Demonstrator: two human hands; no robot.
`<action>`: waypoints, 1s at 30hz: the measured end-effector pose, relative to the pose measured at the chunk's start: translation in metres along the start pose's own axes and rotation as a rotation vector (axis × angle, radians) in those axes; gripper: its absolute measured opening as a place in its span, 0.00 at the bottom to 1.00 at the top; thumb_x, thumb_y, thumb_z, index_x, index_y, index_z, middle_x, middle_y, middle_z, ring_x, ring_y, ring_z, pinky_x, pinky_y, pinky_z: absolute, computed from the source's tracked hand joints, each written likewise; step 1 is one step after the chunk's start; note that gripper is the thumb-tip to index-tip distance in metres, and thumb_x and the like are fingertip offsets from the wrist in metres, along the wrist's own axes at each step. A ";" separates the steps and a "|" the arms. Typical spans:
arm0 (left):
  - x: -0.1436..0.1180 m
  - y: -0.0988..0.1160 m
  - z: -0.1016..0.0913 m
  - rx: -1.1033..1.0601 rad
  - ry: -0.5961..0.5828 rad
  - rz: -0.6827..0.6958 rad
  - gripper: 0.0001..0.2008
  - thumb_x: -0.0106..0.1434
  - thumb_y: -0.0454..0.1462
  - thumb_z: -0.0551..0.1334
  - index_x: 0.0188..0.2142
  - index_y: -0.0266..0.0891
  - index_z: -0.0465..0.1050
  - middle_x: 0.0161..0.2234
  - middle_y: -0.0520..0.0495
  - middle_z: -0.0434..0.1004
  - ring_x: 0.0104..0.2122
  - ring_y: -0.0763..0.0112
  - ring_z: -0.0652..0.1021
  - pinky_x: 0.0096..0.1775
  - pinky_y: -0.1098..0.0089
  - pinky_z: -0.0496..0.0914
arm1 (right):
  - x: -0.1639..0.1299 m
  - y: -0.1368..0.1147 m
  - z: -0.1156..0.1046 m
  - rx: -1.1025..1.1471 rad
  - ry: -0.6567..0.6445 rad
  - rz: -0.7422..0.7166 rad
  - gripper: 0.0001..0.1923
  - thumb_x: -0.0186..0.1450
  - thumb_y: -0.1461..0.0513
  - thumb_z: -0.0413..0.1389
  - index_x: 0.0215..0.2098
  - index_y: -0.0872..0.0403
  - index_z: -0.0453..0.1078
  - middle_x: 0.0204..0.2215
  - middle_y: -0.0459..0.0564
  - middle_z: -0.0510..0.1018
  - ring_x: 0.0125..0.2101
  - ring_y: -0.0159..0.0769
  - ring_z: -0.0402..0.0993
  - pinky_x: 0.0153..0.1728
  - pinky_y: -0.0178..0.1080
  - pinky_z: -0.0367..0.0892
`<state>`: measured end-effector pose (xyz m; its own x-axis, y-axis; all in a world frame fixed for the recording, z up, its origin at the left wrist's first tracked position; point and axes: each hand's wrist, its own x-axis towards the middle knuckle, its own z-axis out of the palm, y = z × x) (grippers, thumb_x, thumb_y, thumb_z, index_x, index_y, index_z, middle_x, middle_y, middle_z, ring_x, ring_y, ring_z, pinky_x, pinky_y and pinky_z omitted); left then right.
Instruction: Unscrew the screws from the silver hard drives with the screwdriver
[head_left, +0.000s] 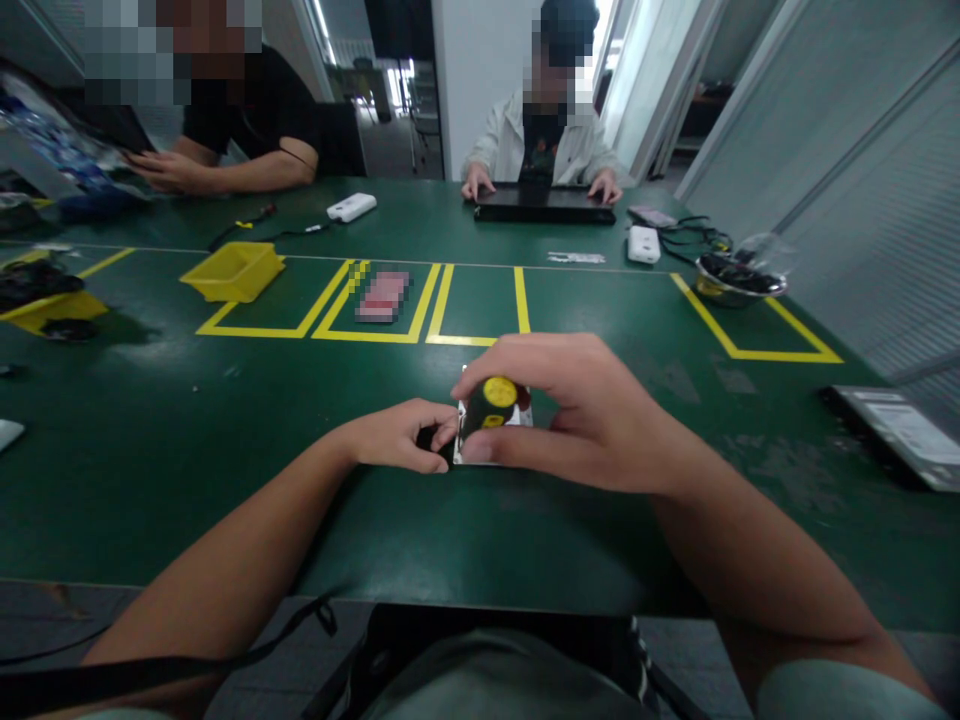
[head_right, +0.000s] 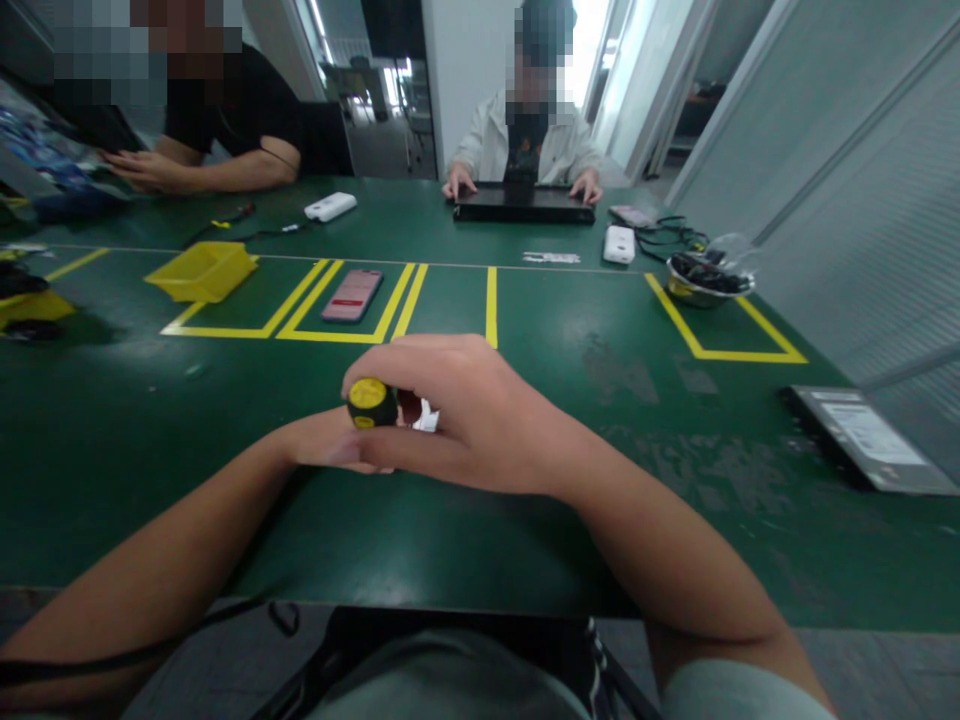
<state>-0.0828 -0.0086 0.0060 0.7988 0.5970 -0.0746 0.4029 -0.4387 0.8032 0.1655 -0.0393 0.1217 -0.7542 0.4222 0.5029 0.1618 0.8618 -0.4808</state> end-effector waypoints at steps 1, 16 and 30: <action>0.000 -0.002 0.000 -0.004 -0.012 -0.003 0.11 0.56 0.39 0.66 0.31 0.38 0.64 0.29 0.53 0.69 0.32 0.70 0.70 0.35 0.72 0.65 | -0.003 -0.005 -0.008 -0.061 0.035 0.004 0.14 0.66 0.54 0.60 0.43 0.57 0.73 0.35 0.46 0.77 0.34 0.29 0.70 0.37 0.33 0.63; 0.002 -0.009 0.002 -0.054 -0.055 -0.020 0.11 0.55 0.32 0.63 0.27 0.39 0.58 0.27 0.56 0.62 0.28 0.75 0.65 0.32 0.73 0.59 | -0.034 0.012 -0.023 -0.882 -0.250 0.669 0.12 0.70 0.56 0.51 0.48 0.50 0.69 0.36 0.50 0.79 0.32 0.38 0.74 0.27 0.36 0.54; 0.004 -0.008 0.003 -0.075 -0.051 -0.040 0.11 0.56 0.32 0.63 0.28 0.38 0.59 0.27 0.56 0.63 0.29 0.75 0.65 0.32 0.74 0.59 | -0.087 0.078 0.025 -0.969 -0.325 0.693 0.14 0.71 0.65 0.45 0.50 0.53 0.67 0.34 0.54 0.77 0.31 0.38 0.73 0.29 0.38 0.57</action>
<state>-0.0817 -0.0045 -0.0021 0.8055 0.5768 -0.1361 0.4018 -0.3626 0.8409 0.2280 -0.0159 0.0223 -0.4218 0.9026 0.0856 0.8906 0.3948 0.2255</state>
